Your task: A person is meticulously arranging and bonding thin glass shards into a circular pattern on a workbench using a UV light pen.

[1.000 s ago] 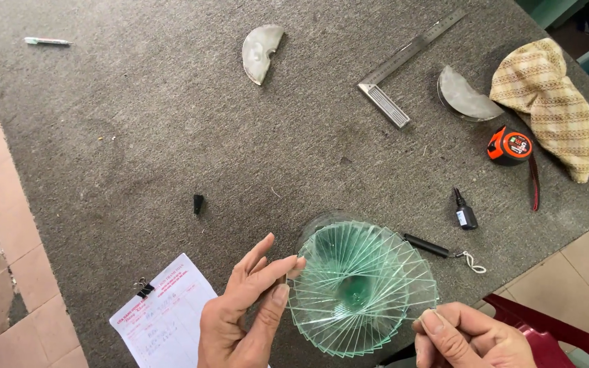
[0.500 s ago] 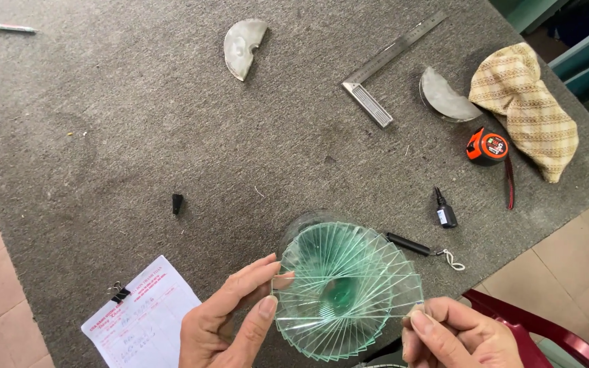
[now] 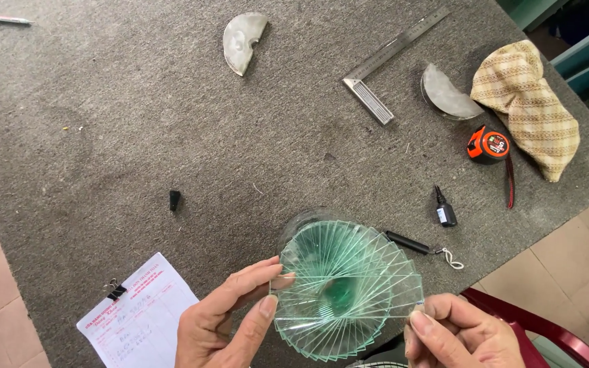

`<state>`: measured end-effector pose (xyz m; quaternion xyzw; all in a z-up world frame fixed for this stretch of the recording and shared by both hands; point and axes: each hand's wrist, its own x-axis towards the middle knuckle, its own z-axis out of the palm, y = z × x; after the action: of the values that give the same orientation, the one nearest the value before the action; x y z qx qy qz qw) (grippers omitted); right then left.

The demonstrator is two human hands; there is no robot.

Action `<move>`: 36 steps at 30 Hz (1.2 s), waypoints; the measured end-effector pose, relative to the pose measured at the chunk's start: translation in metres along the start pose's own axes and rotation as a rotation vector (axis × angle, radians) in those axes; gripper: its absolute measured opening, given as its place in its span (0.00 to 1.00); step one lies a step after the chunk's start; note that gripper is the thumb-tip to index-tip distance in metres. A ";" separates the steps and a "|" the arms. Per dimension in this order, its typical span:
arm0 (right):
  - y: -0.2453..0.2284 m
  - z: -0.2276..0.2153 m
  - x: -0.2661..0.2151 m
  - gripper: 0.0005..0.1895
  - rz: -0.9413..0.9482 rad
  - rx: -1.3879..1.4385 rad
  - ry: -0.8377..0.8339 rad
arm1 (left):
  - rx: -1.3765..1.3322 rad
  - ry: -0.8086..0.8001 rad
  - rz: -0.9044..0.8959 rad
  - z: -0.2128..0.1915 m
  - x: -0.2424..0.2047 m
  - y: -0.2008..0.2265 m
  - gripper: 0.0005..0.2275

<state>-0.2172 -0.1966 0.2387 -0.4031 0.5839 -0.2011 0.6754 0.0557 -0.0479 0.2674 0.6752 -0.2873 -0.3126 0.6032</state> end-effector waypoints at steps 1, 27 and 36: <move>0.000 -0.001 0.001 0.11 -0.001 -0.001 0.003 | -0.002 -0.002 0.000 0.000 0.000 -0.001 0.15; 0.007 -0.015 0.012 0.09 -0.056 -0.174 0.120 | -0.029 -0.056 0.006 0.003 0.004 0.018 0.13; -0.005 0.015 -0.003 0.06 -0.088 0.024 0.152 | -0.154 0.015 -0.114 0.004 -0.002 0.004 0.15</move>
<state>-0.2027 -0.1926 0.2445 -0.4041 0.6125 -0.2675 0.6245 0.0510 -0.0492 0.2708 0.6445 -0.2188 -0.3624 0.6367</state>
